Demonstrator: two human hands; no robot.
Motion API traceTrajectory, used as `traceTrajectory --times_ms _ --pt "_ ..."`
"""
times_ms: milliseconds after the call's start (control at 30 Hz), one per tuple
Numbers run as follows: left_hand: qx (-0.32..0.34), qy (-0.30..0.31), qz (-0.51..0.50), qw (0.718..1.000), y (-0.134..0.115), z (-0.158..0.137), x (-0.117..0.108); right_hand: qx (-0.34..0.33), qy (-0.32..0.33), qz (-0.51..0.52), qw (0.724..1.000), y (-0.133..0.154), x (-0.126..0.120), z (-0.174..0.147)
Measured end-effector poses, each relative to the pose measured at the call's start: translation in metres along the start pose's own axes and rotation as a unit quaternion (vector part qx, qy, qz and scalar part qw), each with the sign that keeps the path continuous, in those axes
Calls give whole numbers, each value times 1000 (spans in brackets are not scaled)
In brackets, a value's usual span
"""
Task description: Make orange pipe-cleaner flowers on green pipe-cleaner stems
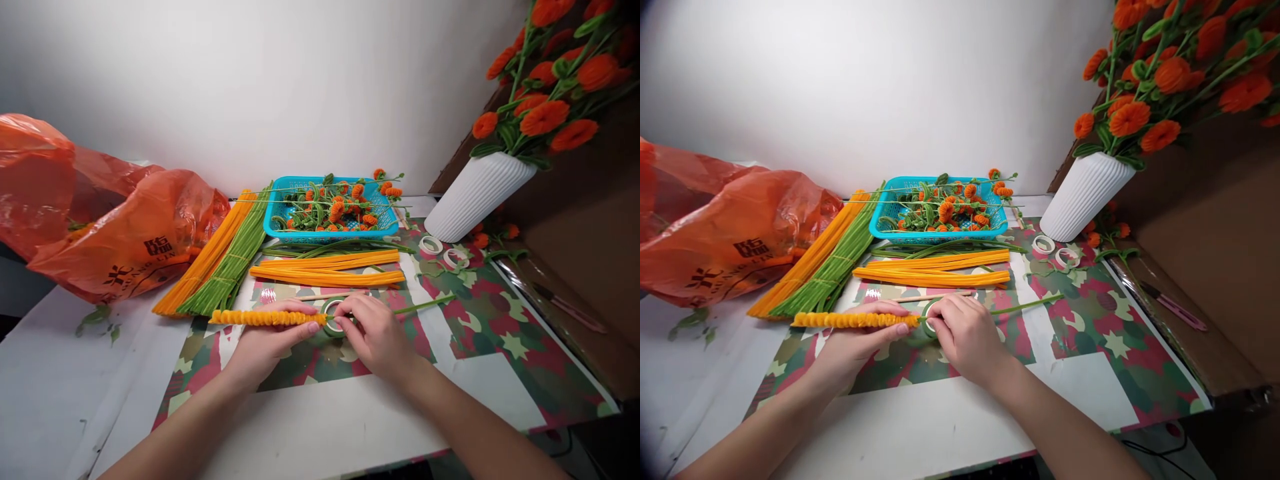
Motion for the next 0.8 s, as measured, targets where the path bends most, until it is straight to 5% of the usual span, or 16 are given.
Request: traceTrajectory --times_ms 133,400,800 --pt "-12 -11 12 1000 0 -3 1 12 -6 9 1000 4 1 -2" --pt "-76 -108 -145 981 -3 -5 -1 27 -27 -8 999 -8 -10 -1" --pt "-98 -49 -109 988 11 -8 4 2 -29 10 1000 4 0 -2"
Point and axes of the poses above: each hand's wrist, its own z-axis towards the middle knuckle, its own x-axis out of the palm, y = z × x, the point moved 4 cm from there along z, towards the middle knuckle, and after that the axes turned 1 degree about -z, right-handed, at the moved point
